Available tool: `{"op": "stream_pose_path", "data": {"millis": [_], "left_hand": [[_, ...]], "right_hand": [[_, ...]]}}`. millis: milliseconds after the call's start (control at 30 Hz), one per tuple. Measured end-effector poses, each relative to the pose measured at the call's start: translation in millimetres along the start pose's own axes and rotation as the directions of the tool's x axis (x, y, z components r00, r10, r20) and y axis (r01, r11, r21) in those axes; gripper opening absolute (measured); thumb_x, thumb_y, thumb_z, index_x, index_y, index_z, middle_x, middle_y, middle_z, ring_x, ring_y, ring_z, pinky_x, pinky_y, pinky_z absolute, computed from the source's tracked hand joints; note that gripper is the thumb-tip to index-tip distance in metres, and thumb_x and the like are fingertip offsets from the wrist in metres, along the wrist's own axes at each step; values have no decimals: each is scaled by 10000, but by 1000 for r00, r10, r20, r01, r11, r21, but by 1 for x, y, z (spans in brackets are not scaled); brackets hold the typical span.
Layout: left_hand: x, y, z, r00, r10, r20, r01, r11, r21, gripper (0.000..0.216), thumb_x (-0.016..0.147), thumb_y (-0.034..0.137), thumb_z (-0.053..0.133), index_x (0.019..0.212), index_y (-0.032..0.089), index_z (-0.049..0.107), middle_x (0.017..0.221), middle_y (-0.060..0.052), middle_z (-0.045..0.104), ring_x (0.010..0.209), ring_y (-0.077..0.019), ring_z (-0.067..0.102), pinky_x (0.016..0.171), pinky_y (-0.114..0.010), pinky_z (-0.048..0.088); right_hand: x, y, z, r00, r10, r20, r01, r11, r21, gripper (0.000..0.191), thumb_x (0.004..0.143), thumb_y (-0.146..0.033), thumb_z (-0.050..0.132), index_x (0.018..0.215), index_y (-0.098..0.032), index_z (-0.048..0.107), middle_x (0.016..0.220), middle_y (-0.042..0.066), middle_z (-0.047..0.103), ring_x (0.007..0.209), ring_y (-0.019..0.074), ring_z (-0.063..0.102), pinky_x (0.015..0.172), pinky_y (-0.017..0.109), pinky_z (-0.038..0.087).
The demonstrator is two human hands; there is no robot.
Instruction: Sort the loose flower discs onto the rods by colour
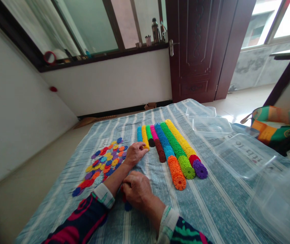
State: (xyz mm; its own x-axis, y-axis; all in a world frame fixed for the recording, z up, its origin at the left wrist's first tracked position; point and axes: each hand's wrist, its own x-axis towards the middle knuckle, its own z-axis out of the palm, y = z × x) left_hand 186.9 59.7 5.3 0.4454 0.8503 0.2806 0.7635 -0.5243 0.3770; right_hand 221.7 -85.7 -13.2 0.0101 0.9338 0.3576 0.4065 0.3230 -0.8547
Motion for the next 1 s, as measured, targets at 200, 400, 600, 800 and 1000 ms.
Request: {"op": "stream_pose_path", "data": {"millis": [200, 400, 600, 800, 1000], "left_hand": [[-1, -3, 1, 1000, 8, -7, -8, 1000, -24, 185, 739, 212, 734, 916, 166, 705, 742, -9, 652, 718, -144, 583, 699, -249, 440], [-2, -5, 0, 1000, 14, -17, -14, 1000, -23, 153, 730, 200, 729, 874, 175, 684, 719, 12, 631, 715, -136, 562, 706, -243, 432], [-3, -1, -3, 1000, -13, -8, 13, 1000, -26, 106, 732, 203, 713, 825, 177, 669, 715, 18, 614, 702, -128, 549, 694, -237, 427], [-13, -5, -18, 999, -25, -43, 21, 995, -101, 33, 767, 192, 660, 794, 173, 662, 710, 19, 609, 658, -111, 530, 670, -225, 419], [-42, -8, -29, 999, -38, -6, 37, 988, -153, 116, 795, 209, 590, 693, 172, 631, 663, 16, 600, 645, -115, 535, 657, -232, 411]], "right_hand": [[0, 1, 1, 1000, -7, -7, 7, 1000, 14, 231, 755, -22, 566, 585, -167, 625, 684, -8, 570, 636, 113, 526, 576, 225, 354], [0, -1, 0, 1000, -1, 0, 1, 1000, 11, 235, 767, -34, 578, 580, -169, 624, 678, -9, 568, 640, 116, 531, 581, 230, 362], [0, -3, -1, 1000, 10, 6, -10, 1000, -10, 238, 761, -26, 569, 589, -176, 635, 686, -6, 576, 654, 121, 543, 591, 230, 373], [0, -3, -1, 999, 34, 25, -34, 999, 9, 225, 768, -35, 575, 625, -181, 669, 707, -2, 599, 663, 122, 557, 610, 228, 391], [-1, 1, 1, 999, 33, 10, -33, 999, 13, 220, 759, -32, 568, 621, -173, 666, 720, 8, 614, 664, 128, 560, 604, 234, 380]]}}
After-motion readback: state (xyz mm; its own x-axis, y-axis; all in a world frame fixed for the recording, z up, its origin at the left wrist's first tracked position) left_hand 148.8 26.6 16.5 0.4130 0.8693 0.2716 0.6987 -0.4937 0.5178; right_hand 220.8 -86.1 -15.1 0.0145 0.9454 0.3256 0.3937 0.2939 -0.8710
